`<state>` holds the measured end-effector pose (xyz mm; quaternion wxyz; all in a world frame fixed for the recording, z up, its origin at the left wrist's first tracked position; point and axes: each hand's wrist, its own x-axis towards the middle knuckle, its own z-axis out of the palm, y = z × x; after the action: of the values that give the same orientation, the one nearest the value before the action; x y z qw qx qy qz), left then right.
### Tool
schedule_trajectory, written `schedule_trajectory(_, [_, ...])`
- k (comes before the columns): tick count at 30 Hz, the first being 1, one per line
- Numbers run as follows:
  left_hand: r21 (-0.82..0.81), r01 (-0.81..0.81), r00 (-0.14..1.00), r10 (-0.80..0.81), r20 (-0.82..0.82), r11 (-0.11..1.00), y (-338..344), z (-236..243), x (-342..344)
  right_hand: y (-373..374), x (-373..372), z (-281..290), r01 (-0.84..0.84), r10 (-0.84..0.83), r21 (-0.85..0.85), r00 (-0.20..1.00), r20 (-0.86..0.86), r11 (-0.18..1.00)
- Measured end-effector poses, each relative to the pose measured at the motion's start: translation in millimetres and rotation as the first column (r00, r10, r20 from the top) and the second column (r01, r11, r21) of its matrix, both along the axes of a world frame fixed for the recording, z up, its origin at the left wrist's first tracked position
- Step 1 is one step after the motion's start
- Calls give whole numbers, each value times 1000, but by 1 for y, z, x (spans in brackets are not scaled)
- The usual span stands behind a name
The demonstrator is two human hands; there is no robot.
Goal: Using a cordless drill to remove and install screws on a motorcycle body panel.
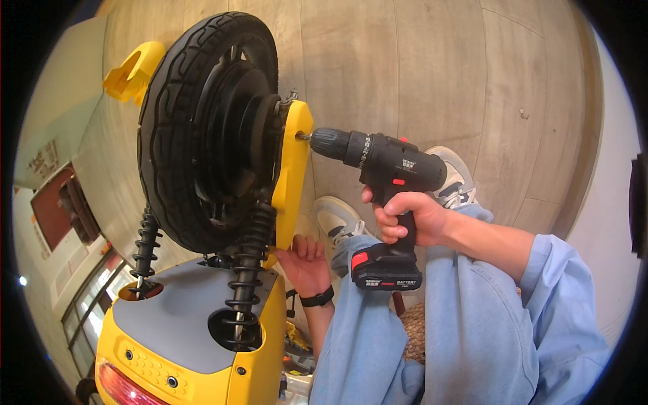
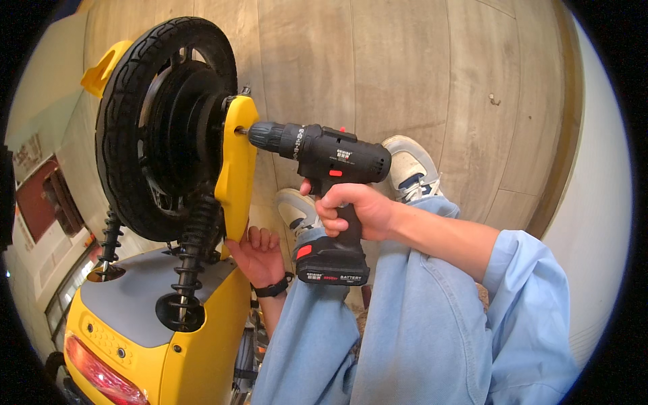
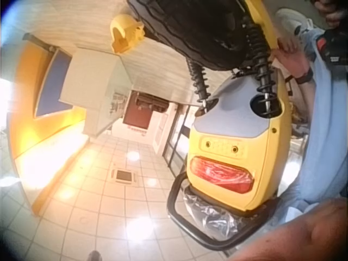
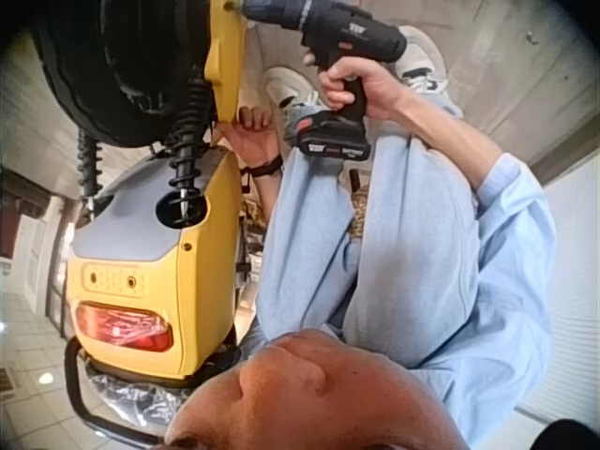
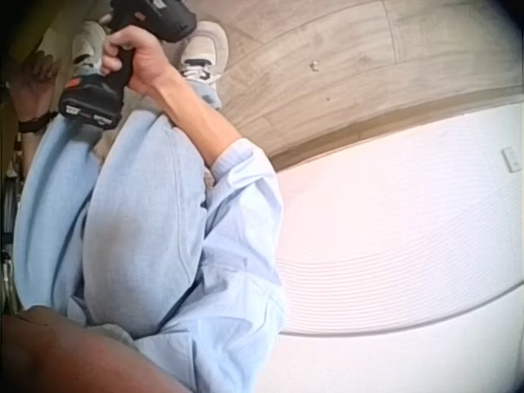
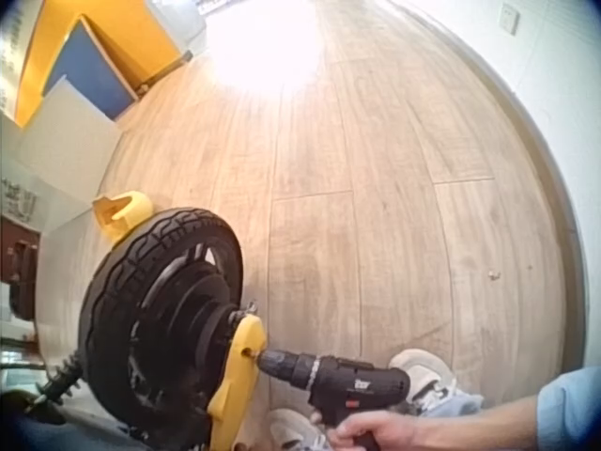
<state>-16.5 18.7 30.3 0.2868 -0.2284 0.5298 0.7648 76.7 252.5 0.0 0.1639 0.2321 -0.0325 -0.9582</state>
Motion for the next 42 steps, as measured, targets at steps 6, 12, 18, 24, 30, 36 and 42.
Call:
schedule_trajectory(6, [10, -27, 1000, 27, 16, 1000, -6, -2, 1, 0, -1, 8, 25, -25, -7, 1000, -4, 1000])
schedule_trajectory(12, [25, -11, 1000, 11, 0, 1000, -6, -2, 1, 1, 1, 8, 19, -19, -5, 1000, -24, 1000])
schedule_trajectory(18, [25, 19, 1000, -19, -8, 1000, -7, -3, 0, -2, -1, 6, 19, -19, -6, 999, 26, 1000])
schedule_trajectory(24, [-7, -14, 1000, 14, 0, 1000, -8, -3, 0, -1, 1, 3, 18, -18, -52, 1000, 1, 999])
schedule_trajectory(30, [-9, -23, 1000, 23, -1, 1000, -5, -5, 1, 1, 1, 5, 13, -12, -21, 1000, 16, 1000])
schedule_trajectory(36, [9, -19, 1000, 19, -7, 1000, -8, -4, 1, -3, 2, 3, 13, -12, -62, 1000, 3, 998])
schedule_trajectory(42, [20, -4, 1000, 4, -11, 1000, -9, -6, 1, -2, 3, 2, 21, -22, -64, 999, -27, 998])
